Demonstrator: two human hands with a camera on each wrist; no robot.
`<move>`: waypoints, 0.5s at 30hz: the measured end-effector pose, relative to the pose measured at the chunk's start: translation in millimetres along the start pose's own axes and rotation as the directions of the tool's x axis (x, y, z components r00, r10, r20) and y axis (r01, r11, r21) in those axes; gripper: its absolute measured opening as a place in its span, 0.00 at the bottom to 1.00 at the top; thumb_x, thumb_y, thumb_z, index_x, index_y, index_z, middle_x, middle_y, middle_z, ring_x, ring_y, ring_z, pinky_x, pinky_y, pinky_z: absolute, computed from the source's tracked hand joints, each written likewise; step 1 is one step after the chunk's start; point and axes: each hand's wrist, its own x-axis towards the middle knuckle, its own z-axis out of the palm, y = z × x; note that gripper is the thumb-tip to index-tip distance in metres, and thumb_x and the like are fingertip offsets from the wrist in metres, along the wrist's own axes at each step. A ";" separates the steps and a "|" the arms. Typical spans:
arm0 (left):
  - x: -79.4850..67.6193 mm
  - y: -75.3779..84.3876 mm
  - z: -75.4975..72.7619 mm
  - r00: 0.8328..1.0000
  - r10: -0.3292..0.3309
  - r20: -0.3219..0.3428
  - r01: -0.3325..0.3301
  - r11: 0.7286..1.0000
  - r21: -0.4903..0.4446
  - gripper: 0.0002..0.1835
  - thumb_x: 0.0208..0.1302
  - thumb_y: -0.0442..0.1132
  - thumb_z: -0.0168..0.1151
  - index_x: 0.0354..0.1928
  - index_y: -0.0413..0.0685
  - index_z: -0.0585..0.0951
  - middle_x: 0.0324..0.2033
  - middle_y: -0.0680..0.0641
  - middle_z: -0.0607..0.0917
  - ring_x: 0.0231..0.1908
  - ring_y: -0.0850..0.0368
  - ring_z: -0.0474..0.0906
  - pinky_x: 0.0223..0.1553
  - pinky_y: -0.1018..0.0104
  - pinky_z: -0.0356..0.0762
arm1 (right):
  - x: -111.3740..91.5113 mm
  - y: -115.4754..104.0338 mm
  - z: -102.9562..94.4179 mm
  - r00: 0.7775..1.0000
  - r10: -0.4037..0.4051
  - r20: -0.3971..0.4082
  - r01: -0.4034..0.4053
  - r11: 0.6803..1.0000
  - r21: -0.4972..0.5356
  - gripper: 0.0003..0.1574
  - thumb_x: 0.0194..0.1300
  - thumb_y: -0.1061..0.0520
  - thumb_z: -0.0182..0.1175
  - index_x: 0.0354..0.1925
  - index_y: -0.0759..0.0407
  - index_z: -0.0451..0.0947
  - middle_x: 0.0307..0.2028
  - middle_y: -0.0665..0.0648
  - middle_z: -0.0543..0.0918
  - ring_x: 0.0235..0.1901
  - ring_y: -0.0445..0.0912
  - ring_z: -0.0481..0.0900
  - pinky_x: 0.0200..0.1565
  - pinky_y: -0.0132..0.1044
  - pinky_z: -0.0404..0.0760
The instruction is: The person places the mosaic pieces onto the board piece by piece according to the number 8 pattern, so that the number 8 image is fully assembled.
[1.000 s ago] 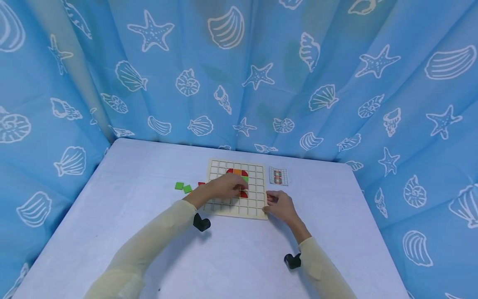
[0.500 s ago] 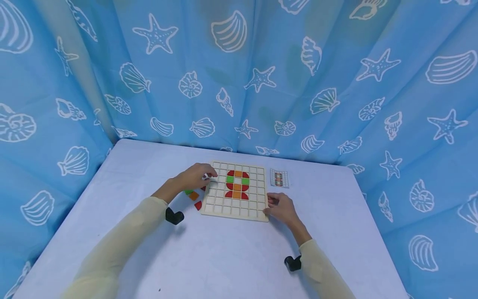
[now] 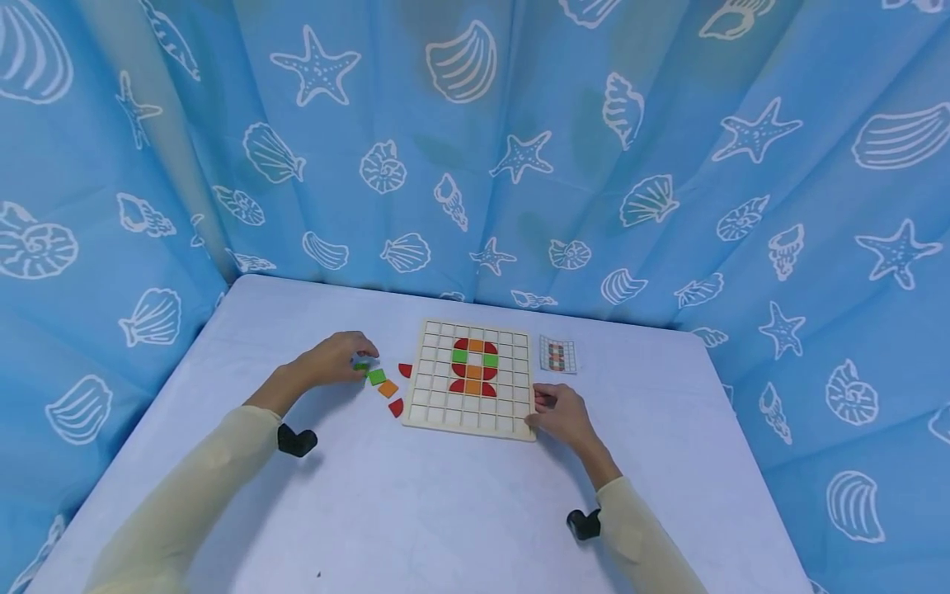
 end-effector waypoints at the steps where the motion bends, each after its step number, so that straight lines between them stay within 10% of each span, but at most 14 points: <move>1: -1.8 -2.1 0.8 1.000 0.001 0.001 -0.001 1.000 0.009 0.20 0.56 0.37 0.71 0.52 0.46 0.83 0.51 0.45 0.81 0.53 0.48 0.74 0.56 0.51 0.75 | -0.1 0.1 0.0 1.000 -0.001 -0.002 0.001 1.000 -0.001 0.37 0.51 0.61 0.72 0.61 0.62 0.74 0.46 0.57 0.77 0.46 0.50 0.75 0.50 0.41 0.78; 15: -10.7 -17.3 12.7 0.994 -0.011 -0.108 0.020 0.996 0.084 0.15 0.58 0.35 0.68 0.49 0.43 0.84 0.46 0.44 0.81 0.51 0.47 0.75 0.57 0.50 0.73 | 0.2 1.2 0.1 1.000 -0.021 -0.010 0.020 1.000 -0.008 0.38 0.50 0.61 0.72 0.61 0.63 0.74 0.46 0.57 0.78 0.47 0.50 0.75 0.52 0.44 0.75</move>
